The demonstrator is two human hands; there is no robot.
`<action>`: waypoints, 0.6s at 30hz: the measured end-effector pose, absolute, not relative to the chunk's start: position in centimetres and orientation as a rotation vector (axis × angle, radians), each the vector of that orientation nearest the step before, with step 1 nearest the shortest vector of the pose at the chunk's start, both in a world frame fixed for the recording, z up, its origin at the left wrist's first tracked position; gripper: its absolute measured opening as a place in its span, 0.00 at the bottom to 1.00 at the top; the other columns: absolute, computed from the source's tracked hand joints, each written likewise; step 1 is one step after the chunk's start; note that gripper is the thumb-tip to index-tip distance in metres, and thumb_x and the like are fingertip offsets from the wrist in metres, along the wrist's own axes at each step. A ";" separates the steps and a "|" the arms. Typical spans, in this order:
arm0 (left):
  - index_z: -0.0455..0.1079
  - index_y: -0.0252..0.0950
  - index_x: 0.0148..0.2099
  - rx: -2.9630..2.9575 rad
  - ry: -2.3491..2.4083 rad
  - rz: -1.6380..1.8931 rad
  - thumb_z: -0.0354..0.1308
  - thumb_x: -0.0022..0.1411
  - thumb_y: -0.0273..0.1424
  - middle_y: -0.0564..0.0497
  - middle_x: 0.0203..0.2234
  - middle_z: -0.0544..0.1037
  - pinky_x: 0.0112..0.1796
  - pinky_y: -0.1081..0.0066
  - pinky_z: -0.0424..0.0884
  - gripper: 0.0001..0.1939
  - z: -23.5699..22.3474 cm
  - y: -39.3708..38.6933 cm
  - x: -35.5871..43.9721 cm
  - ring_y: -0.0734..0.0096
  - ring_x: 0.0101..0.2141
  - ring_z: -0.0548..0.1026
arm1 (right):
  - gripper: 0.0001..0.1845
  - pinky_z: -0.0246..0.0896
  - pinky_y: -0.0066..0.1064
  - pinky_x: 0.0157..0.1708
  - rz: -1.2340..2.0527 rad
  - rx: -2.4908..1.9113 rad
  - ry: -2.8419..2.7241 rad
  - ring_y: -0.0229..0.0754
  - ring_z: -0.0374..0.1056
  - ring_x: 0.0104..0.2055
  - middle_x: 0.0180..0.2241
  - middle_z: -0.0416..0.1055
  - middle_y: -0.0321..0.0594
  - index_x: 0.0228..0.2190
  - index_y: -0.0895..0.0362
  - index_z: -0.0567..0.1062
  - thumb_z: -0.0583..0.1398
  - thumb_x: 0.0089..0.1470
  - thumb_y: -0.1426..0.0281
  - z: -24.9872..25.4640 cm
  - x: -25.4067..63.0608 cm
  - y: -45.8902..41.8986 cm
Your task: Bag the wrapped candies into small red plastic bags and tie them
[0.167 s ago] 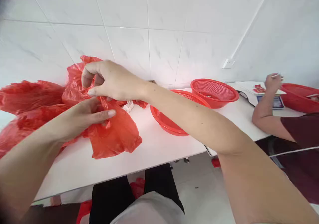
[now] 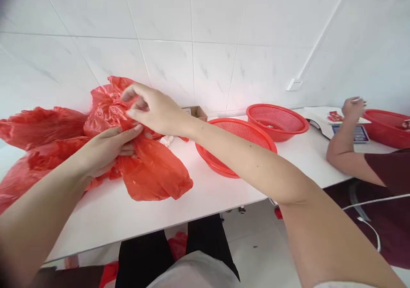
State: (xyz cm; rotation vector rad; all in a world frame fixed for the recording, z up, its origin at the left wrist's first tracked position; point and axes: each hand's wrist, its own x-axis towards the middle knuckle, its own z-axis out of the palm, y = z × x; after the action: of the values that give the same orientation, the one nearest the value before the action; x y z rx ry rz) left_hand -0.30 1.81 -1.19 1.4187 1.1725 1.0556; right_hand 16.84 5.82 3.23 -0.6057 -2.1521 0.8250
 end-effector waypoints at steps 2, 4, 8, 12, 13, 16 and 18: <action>0.66 0.35 0.29 1.375 1.094 1.010 0.57 0.63 0.44 0.60 0.17 0.52 0.21 0.79 0.57 0.18 -1.3 2.1 -0.5 0.81 0.18 0.51 | 0.13 0.63 0.26 0.30 0.816 -0.663 -2.190 0.32 0.66 0.29 0.31 0.69 0.32 0.43 0.56 0.66 0.55 0.56 0.78 1.7 17.5 6.3; 0.65 0.35 0.30 1.368 1.060 0.980 0.54 0.65 0.44 0.61 0.17 0.50 0.23 0.78 0.59 0.18 -1.5 2.2 -0.6 0.80 0.18 0.49 | 0.14 0.63 0.28 0.32 0.807 -0.695 -2.253 0.34 0.67 0.31 0.31 0.70 0.32 0.42 0.55 0.66 0.56 0.53 0.78 0.2 18.1 6.8; 0.66 0.36 0.35 1.379 1.105 0.981 0.52 0.66 0.44 0.59 0.18 0.57 0.28 0.75 0.65 0.16 -2.0 2.3 -0.6 0.77 0.21 0.56 | 0.11 0.63 0.30 0.37 0.713 -0.659 -2.204 0.35 0.67 0.36 0.31 0.69 0.31 0.39 0.54 0.65 0.55 0.53 0.76 -1.1 18.4 6.6; 0.61 0.37 0.31 1.427 1.129 0.941 0.51 0.66 0.46 0.59 0.18 0.53 0.28 0.75 0.62 0.19 -2.3 2.4 -1.1 0.77 0.22 0.52 | 0.10 0.62 0.31 0.37 0.640 -0.687 -2.173 0.35 0.67 0.36 0.35 0.69 0.33 0.40 0.53 0.66 0.58 0.53 0.73 -1.0 17.8 5.8; 0.59 0.37 0.30 1.438 1.133 0.925 0.51 0.66 0.47 0.59 0.18 0.51 0.28 0.75 0.61 0.20 -2.3 2.4 -1.2 0.77 0.22 0.51 | 0.11 0.62 0.31 0.36 0.647 -0.688 -2.179 0.35 0.66 0.36 0.35 0.69 0.33 0.40 0.53 0.66 0.58 0.53 0.73 -1.0 17.6 5.8; 0.60 0.37 0.30 1.456 1.153 0.901 0.50 0.66 0.48 0.59 0.19 0.50 0.29 0.75 0.62 0.21 -2.1 2.5 -1.7 0.77 0.22 0.50 | 0.11 0.62 0.30 0.36 0.642 -0.679 -2.160 0.35 0.66 0.34 0.33 0.67 0.32 0.40 0.53 0.65 0.56 0.53 0.75 -1.1 17.2 6.0; 0.63 0.37 0.32 1.467 1.173 0.879 0.49 0.66 0.50 0.59 0.18 0.50 0.30 0.74 0.63 0.21 -2.0 2.4 -1.9 0.77 0.22 0.50 | 0.13 0.62 0.31 0.35 0.614 -0.697 -2.145 0.35 0.66 0.35 0.36 0.68 0.33 0.40 0.53 0.65 0.56 0.52 0.76 -1.3 17.0 6.4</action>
State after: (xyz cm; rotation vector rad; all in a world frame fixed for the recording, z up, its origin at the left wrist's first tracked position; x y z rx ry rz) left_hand -1.91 2.45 -1.99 1.4672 1.1735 0.8792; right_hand 16.99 6.41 -1.29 -0.6974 -2.1449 0.6143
